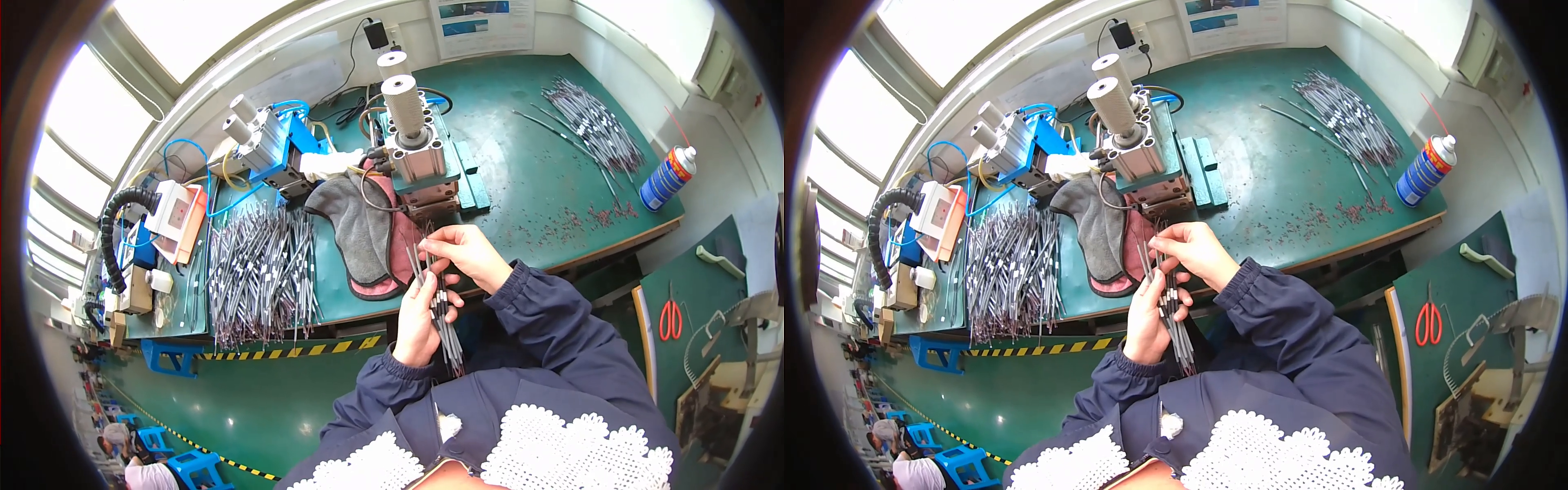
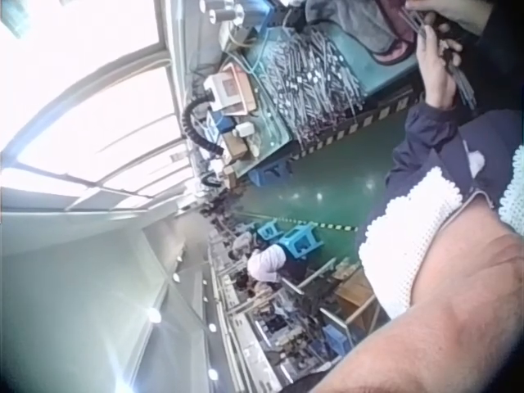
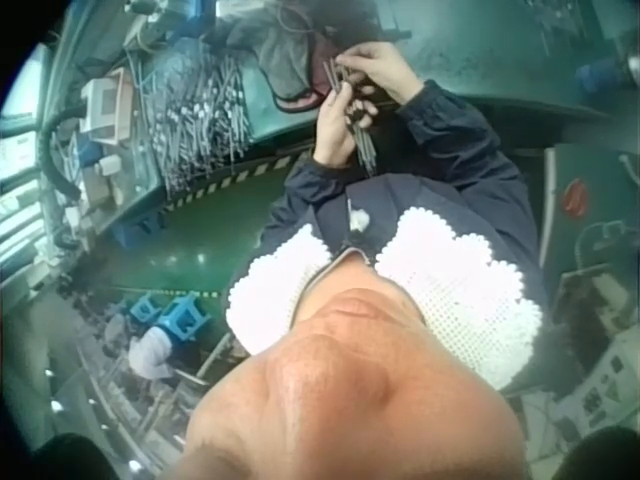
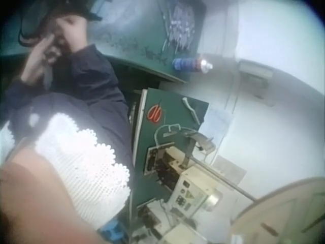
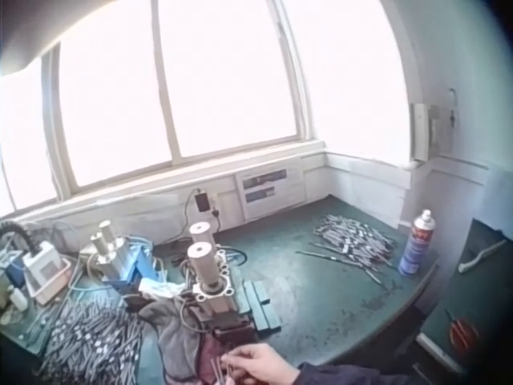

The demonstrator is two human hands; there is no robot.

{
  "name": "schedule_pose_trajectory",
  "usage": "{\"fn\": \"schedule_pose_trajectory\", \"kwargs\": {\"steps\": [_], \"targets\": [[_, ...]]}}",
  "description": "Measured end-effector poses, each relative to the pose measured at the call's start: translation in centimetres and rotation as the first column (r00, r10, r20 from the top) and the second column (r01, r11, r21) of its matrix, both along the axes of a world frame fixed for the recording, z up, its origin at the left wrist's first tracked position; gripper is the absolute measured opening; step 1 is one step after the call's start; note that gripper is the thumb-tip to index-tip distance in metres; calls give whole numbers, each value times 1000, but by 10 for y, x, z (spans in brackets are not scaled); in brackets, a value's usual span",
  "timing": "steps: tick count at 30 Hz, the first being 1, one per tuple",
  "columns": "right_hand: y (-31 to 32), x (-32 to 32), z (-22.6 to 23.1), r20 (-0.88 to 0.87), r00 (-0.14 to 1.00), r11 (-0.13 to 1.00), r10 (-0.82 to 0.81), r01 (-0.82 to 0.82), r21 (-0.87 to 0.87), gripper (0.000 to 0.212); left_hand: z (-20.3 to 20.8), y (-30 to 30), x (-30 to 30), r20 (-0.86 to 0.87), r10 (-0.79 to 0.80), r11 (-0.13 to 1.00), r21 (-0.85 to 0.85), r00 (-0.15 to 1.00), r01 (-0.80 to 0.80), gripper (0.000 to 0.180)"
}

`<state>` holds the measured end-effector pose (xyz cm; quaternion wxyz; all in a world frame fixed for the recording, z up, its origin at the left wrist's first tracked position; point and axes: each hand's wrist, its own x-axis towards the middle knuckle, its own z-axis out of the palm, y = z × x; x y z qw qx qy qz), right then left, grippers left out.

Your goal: The person feeds bundles of wires into a processing machine by hand at a workstation.

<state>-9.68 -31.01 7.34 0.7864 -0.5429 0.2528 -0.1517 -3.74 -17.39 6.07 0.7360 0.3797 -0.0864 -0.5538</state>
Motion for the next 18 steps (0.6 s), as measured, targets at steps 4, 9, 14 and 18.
{"fn": "schedule_pose_trajectory", "kwargs": {"steps": [4, 9, 14, 18], "targets": [[0, 3, 4, 38, 999, 997, -18, 15, 71, 22, -2, 0, 4, 24, -4, 1000, 31, 1000, 3, 36], [-2, 6, 14, 26, 998, 998, -63, 62, 10, 19, 1, -1, 8, 13, -45, 999, 18, 999, 45, 36], [-6, 16, 4, 25, 993, 993, -111, 112, -30, 19, 1, -5, 12, -96, -76, 997, 11, 993, 77, 37], [-9, 22, -6, 60, 989, 986, -134, 140, -96, 18, 0, -7, 16, -170, -109, 994, -5, 979, 110, 38]]}}
